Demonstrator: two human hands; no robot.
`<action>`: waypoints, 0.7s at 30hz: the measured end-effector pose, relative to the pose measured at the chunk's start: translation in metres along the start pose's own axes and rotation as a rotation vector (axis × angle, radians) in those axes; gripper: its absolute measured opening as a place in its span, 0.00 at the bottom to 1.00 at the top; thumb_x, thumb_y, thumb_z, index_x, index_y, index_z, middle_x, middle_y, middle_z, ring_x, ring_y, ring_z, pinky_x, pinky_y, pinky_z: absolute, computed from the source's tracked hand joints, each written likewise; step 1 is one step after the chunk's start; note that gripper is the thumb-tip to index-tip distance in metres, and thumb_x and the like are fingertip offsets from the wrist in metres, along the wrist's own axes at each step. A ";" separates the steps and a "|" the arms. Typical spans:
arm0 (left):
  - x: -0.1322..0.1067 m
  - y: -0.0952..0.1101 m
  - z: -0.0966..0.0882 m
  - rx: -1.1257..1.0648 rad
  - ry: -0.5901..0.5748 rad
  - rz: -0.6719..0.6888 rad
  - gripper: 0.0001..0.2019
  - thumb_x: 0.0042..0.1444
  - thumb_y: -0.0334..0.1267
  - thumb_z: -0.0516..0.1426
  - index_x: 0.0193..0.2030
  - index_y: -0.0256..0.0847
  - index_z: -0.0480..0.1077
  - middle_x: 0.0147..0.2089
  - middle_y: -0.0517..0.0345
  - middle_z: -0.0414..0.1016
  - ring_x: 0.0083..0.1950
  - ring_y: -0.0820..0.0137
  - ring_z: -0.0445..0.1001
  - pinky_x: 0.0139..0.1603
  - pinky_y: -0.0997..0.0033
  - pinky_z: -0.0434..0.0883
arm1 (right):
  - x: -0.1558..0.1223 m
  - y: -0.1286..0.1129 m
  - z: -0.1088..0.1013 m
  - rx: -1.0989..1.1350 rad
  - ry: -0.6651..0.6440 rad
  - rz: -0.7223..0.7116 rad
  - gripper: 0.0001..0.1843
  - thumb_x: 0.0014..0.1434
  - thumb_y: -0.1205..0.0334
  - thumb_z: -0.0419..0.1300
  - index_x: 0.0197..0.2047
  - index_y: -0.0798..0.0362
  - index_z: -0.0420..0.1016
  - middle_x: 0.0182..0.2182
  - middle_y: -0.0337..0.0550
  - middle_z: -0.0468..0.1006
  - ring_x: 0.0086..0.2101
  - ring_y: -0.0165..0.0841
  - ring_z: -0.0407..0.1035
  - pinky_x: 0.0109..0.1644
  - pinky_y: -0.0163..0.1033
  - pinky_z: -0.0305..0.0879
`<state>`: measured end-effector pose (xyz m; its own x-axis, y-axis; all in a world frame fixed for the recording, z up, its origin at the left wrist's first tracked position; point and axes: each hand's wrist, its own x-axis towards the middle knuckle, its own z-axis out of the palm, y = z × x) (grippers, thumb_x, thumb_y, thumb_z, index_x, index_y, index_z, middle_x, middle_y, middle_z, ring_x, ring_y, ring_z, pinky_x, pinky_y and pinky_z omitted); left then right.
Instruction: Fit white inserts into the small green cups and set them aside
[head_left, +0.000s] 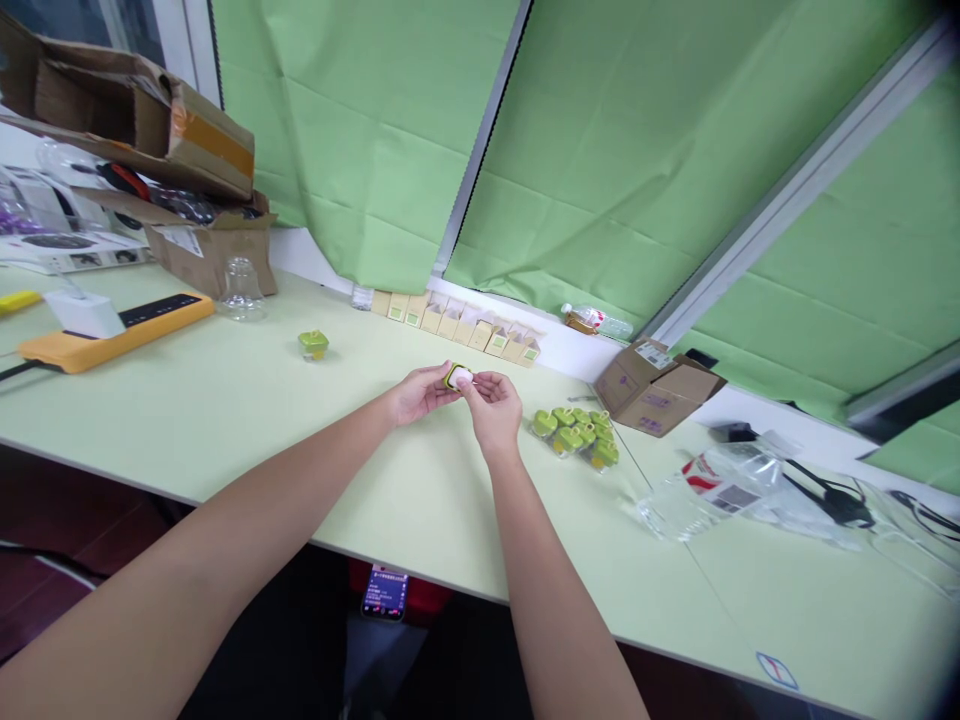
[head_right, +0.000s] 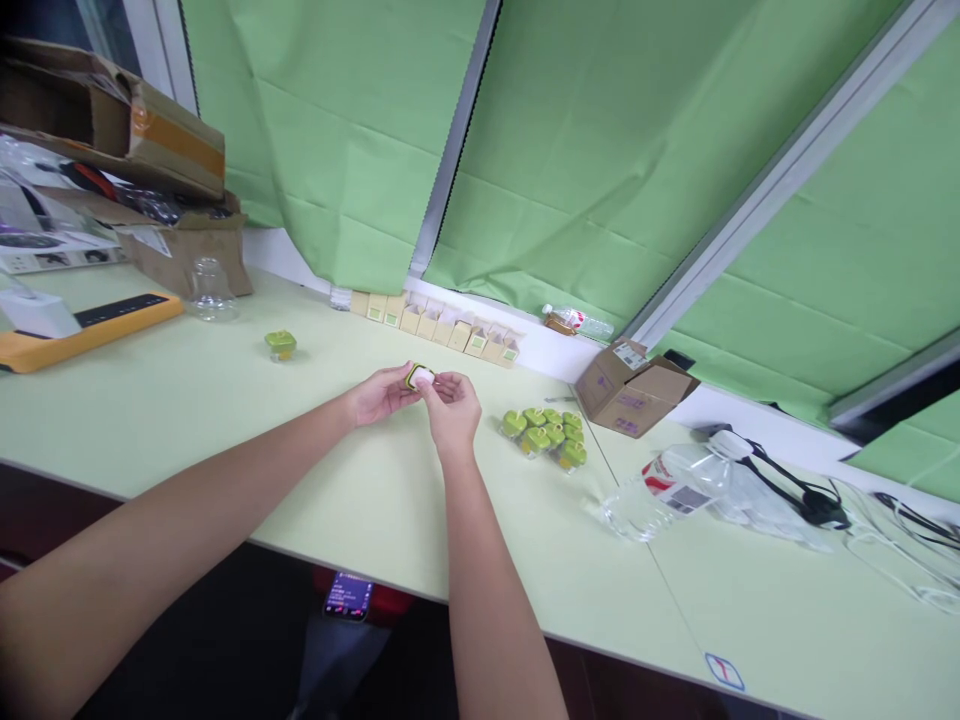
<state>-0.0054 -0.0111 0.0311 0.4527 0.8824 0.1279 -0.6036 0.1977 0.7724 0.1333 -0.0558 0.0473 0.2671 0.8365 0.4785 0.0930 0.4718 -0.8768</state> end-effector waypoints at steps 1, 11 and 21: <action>0.000 0.000 0.001 -0.005 0.003 -0.007 0.12 0.61 0.42 0.57 0.43 0.34 0.76 0.44 0.50 0.79 0.44 0.71 0.77 0.50 0.73 0.73 | 0.000 0.000 0.000 0.003 -0.007 -0.001 0.23 0.43 0.53 0.72 0.38 0.55 0.71 0.36 0.46 0.79 0.36 0.33 0.74 0.45 0.41 0.72; -0.001 0.005 0.002 -0.061 0.046 -0.037 0.13 0.62 0.42 0.56 0.42 0.34 0.76 0.42 0.50 0.79 0.41 0.73 0.77 0.45 0.77 0.75 | 0.001 0.005 -0.001 0.116 -0.065 0.092 0.22 0.46 0.54 0.71 0.41 0.54 0.71 0.40 0.45 0.76 0.37 0.32 0.73 0.43 0.41 0.73; 0.001 0.010 -0.002 -0.040 0.051 -0.031 0.14 0.61 0.44 0.57 0.43 0.33 0.75 0.44 0.47 0.79 0.42 0.71 0.78 0.41 0.78 0.76 | 0.000 0.006 -0.004 0.042 -0.046 0.215 0.22 0.46 0.51 0.70 0.40 0.54 0.72 0.35 0.41 0.76 0.30 0.30 0.72 0.31 0.36 0.73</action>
<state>-0.0125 -0.0074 0.0381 0.4380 0.8961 0.0714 -0.6161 0.2414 0.7497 0.1373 -0.0544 0.0420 0.2319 0.9307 0.2829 -0.0015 0.2911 -0.9567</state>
